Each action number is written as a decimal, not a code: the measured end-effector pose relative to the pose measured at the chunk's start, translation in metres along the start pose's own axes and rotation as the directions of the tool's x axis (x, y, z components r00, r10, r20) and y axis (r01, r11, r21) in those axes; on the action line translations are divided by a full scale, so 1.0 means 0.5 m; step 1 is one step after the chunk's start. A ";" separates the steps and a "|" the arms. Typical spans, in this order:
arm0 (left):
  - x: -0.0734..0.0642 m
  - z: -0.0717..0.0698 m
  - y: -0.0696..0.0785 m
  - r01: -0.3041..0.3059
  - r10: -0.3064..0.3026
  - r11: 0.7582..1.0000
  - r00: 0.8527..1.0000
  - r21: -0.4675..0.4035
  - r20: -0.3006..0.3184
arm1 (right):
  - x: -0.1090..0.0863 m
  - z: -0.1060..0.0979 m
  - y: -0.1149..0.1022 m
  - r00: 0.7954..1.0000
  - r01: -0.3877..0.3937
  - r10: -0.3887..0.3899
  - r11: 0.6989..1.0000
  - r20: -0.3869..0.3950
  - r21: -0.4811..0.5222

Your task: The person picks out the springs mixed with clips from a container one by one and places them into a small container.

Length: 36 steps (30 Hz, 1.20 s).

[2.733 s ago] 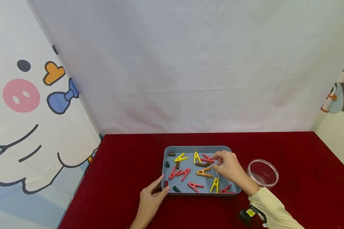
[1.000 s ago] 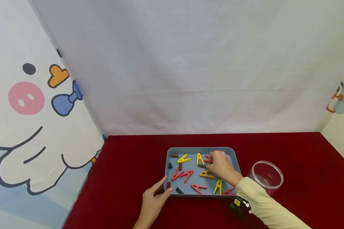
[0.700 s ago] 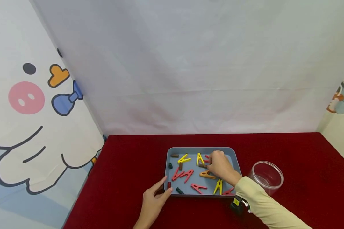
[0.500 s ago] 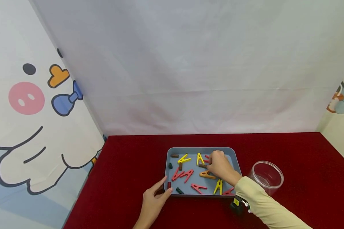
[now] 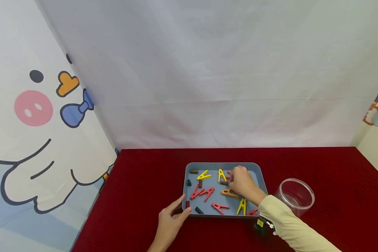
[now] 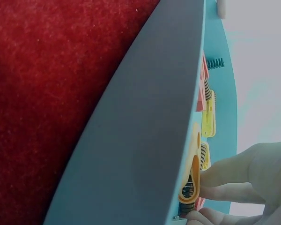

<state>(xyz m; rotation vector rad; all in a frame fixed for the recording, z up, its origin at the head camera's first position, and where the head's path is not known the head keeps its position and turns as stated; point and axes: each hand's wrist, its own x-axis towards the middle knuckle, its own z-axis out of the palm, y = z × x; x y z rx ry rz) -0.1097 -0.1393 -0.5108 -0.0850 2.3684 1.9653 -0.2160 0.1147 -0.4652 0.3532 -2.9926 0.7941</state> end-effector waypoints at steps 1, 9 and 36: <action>0.003 0.001 -0.007 0.000 0.000 1.000 1.000 0.000 -0.001 | 0.000 0.000 0.000 1.000 0.000 0.000 1.000 -0.002 -0.004; -0.020 -0.001 0.049 -0.006 0.006 1.000 1.000 -0.009 0.009 | -0.002 0.001 0.002 1.000 0.013 -0.013 1.000 -0.002 -0.023; -0.029 -0.003 0.066 -0.010 0.010 1.000 1.000 0.015 0.010 | 0.001 0.004 0.003 0.999 -0.015 0.016 1.000 0.033 -0.005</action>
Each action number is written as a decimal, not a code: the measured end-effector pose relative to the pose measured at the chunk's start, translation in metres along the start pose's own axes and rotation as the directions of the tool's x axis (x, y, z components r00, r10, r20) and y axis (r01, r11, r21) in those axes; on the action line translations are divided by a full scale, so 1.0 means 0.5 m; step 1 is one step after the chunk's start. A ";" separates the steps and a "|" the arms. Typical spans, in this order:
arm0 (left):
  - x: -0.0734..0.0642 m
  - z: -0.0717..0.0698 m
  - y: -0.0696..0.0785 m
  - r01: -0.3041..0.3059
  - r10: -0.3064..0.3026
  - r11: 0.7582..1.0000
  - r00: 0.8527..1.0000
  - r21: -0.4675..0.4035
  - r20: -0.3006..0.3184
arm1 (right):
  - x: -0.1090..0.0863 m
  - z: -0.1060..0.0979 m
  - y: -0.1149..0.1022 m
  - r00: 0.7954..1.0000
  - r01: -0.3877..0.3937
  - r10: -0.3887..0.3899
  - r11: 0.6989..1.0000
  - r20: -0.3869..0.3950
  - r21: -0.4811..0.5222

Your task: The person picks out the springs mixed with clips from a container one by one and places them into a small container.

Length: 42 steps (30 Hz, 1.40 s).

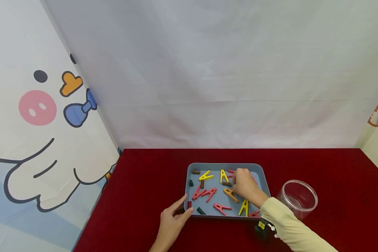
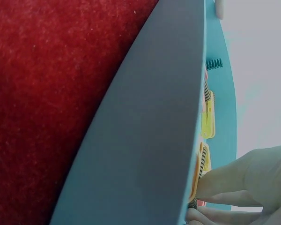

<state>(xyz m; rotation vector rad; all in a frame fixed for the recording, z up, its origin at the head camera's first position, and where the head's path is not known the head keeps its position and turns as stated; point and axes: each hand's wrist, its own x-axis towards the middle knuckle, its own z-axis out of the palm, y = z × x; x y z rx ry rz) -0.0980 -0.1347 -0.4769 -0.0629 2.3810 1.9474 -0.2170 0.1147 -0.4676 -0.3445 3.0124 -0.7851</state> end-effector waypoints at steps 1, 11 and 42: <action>-0.001 0.000 0.003 0.000 0.000 1.000 1.000 0.002 0.000 | 0.000 -0.001 0.000 1.000 0.000 0.000 1.000 0.000 0.003; -0.002 0.003 0.004 -0.019 0.019 1.000 1.000 0.006 -0.010 | -0.004 -0.005 0.003 1.000 0.001 -0.001 0.999 -0.012 0.035; 0.025 0.007 -0.069 -0.035 0.037 0.999 0.998 0.034 -0.045 | -0.039 -0.032 0.005 0.990 0.080 -0.052 0.972 -0.129 0.221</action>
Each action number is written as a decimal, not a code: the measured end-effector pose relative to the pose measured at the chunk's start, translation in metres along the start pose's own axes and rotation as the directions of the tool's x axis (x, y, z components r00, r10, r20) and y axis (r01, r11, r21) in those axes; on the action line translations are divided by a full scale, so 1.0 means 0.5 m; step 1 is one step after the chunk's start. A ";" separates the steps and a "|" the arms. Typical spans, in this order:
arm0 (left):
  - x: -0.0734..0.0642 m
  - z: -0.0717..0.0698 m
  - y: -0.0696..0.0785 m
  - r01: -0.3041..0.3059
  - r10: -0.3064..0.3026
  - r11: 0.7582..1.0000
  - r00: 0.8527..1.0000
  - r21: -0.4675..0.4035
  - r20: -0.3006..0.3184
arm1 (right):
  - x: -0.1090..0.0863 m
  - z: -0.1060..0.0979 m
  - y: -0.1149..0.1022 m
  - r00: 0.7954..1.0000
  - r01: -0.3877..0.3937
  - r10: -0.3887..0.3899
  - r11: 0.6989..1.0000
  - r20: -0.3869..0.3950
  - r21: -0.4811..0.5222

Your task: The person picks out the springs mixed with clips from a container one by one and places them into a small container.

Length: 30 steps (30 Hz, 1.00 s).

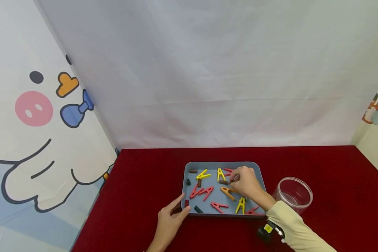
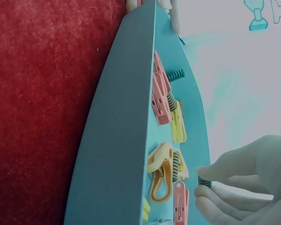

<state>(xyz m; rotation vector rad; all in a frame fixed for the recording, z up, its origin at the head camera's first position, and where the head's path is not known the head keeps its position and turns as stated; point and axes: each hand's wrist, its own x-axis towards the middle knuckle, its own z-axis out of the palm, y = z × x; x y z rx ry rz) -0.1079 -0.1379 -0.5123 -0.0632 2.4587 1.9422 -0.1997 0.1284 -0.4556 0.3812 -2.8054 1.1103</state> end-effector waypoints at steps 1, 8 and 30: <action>0.000 0.000 0.000 0.000 0.000 1.000 1.000 0.000 0.002 | -0.001 -0.001 0.001 1.000 0.001 -0.001 1.000 -0.004 0.000; 0.000 -0.001 0.001 0.012 -0.012 1.000 1.000 -0.002 0.004 | -0.009 -0.005 0.005 1.000 0.000 0.001 1.000 -0.023 0.022; 0.003 0.001 -0.010 0.007 -0.007 1.000 1.000 -0.011 0.002 | -0.033 -0.026 -0.002 0.995 0.097 -0.093 0.990 -0.045 0.099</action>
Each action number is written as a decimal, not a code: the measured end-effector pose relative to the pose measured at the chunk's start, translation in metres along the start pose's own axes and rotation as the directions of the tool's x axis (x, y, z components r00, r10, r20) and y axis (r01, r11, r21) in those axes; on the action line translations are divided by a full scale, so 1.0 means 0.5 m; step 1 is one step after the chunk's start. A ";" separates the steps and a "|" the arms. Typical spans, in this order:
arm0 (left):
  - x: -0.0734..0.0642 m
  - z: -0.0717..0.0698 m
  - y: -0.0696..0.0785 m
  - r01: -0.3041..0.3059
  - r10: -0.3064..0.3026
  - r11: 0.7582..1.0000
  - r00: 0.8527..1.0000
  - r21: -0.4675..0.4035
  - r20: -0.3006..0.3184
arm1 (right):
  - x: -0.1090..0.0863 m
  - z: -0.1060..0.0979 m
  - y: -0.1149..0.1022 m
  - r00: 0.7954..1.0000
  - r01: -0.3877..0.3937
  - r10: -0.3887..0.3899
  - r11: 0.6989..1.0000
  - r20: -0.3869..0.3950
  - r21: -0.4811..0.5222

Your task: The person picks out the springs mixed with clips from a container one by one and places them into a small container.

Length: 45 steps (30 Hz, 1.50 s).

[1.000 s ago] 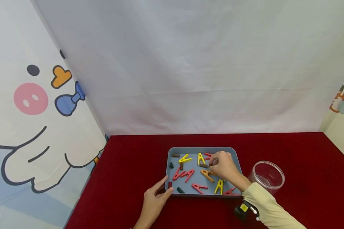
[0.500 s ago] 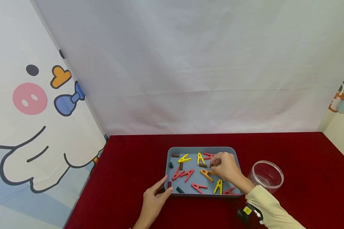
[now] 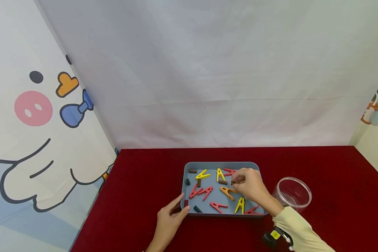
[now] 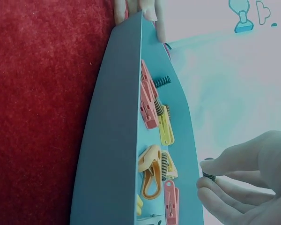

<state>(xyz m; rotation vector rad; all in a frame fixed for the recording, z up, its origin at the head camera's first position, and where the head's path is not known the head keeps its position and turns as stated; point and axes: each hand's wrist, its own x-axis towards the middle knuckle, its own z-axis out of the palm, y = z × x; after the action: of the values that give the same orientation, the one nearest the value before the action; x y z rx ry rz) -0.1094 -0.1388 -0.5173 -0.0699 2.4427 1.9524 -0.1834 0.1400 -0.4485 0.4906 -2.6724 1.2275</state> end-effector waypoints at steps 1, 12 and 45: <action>0.000 0.000 0.001 0.001 -0.001 1.000 1.000 0.000 0.000 | -0.001 -0.001 0.000 1.000 0.002 -0.002 1.000 0.000 0.004; -0.005 -0.004 0.020 0.022 -0.022 1.000 1.000 -0.006 0.016 | -0.009 -0.009 -0.006 1.000 -0.003 0.003 0.999 0.014 0.034; 0.002 0.000 -0.007 0.005 -0.005 1.000 1.000 -0.018 0.007 | -0.039 -0.049 -0.016 0.999 0.022 -0.025 0.996 0.034 0.085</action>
<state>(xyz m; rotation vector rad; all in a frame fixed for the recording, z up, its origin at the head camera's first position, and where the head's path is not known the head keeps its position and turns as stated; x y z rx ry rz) -0.1102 -0.1394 -0.5207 -0.0693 2.4181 1.9695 -0.1623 0.1583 -0.4325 0.5590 -2.6444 1.3420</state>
